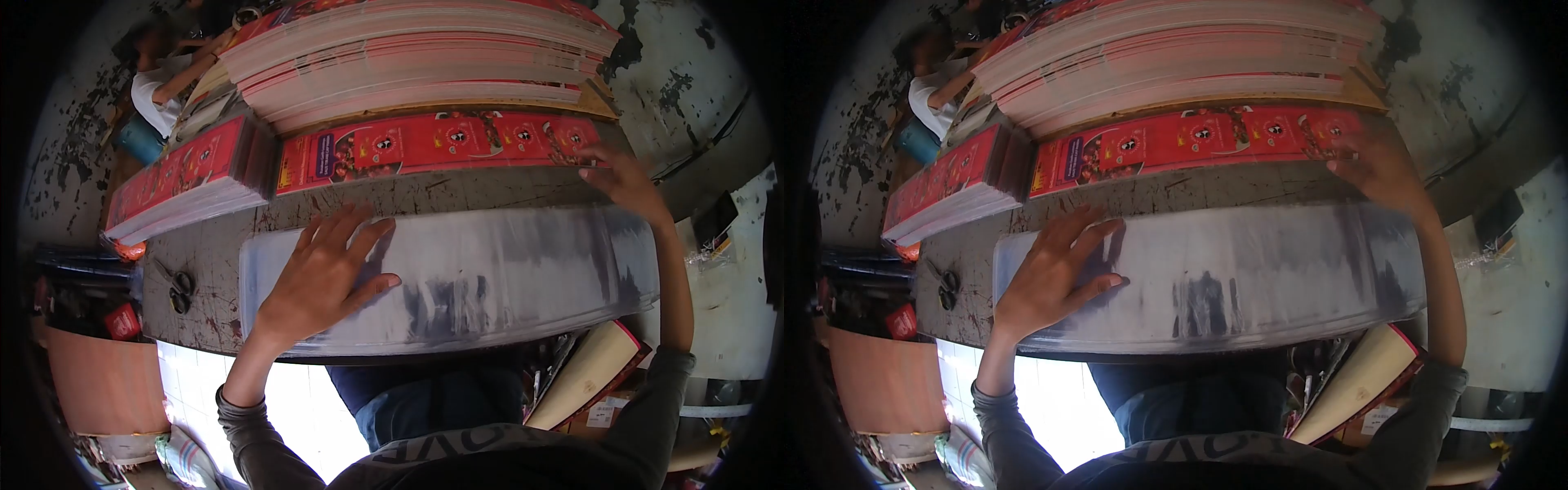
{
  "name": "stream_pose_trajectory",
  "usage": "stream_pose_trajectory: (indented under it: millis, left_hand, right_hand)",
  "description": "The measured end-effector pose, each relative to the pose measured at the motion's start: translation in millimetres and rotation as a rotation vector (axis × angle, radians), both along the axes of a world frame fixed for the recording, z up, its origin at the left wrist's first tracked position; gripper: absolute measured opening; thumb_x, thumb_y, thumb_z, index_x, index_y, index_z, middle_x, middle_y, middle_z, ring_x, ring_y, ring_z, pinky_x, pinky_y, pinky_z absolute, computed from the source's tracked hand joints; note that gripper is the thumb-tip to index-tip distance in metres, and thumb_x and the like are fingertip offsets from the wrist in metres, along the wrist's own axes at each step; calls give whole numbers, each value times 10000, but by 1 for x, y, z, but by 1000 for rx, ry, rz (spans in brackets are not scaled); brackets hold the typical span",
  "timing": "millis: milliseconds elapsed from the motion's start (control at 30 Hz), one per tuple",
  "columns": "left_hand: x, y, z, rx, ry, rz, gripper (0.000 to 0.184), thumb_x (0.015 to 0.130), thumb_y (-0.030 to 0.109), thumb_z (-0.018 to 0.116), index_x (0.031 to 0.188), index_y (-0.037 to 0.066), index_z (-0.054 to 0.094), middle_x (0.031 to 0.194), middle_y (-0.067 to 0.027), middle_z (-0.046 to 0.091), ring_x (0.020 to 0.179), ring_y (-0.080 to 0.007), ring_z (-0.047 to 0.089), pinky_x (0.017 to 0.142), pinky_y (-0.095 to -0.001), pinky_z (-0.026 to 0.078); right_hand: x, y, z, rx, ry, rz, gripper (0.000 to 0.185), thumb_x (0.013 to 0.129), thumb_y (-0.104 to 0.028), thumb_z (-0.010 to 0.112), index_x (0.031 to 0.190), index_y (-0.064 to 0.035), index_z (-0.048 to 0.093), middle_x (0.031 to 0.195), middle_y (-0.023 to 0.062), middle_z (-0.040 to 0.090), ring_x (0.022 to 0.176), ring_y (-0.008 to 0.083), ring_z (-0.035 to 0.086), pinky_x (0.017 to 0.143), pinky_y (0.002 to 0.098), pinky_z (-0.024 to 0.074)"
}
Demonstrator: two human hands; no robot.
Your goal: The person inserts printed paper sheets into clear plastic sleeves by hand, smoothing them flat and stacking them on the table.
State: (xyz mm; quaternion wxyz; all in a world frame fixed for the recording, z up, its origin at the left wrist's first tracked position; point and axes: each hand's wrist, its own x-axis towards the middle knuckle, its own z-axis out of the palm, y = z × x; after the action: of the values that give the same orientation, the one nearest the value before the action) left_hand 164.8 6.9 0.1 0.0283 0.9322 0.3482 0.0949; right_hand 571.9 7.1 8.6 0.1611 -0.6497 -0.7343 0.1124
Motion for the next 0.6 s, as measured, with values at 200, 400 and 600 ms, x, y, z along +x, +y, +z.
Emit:
stream_pose_trajectory:
  millis: [200, 400, 600]
  left_hand:
    - [27, 9, -3, -33, -76, -140, 536, 821, 380, 578, 1217, 45, 445, 1215, -198, 463, 1152, -363, 437, 954, -472, 352]
    - [43, 21, -29, -65, -168, -196, 524, 847, 385, 534, 1239, 54, 427, 1136, -184, 511, 1058, -333, 510, 898, -432, 386]
    - [41, 21, -27, -95, -188, -193, 523, 846, 377, 535, 1245, 59, 422, 1083, -173, 540, 1013, -316, 541, 869, -416, 396]
  right_hand:
    - [-65, 27, 31, 458, -67, 226, 244, 812, -179, 597, 992, -14, 586, 971, 122, 591, 909, 276, 563, 787, 358, 445]
    - [-74, 124, 76, 935, -449, 255, 381, 823, -186, 559, 1173, -41, 520, 1132, 169, 533, 1079, 304, 489, 891, 373, 406]
    - [-61, 191, 49, 1028, -62, 130, 331, 827, -271, 574, 1018, -2, 599, 996, 162, 611, 943, 320, 560, 841, 361, 427]
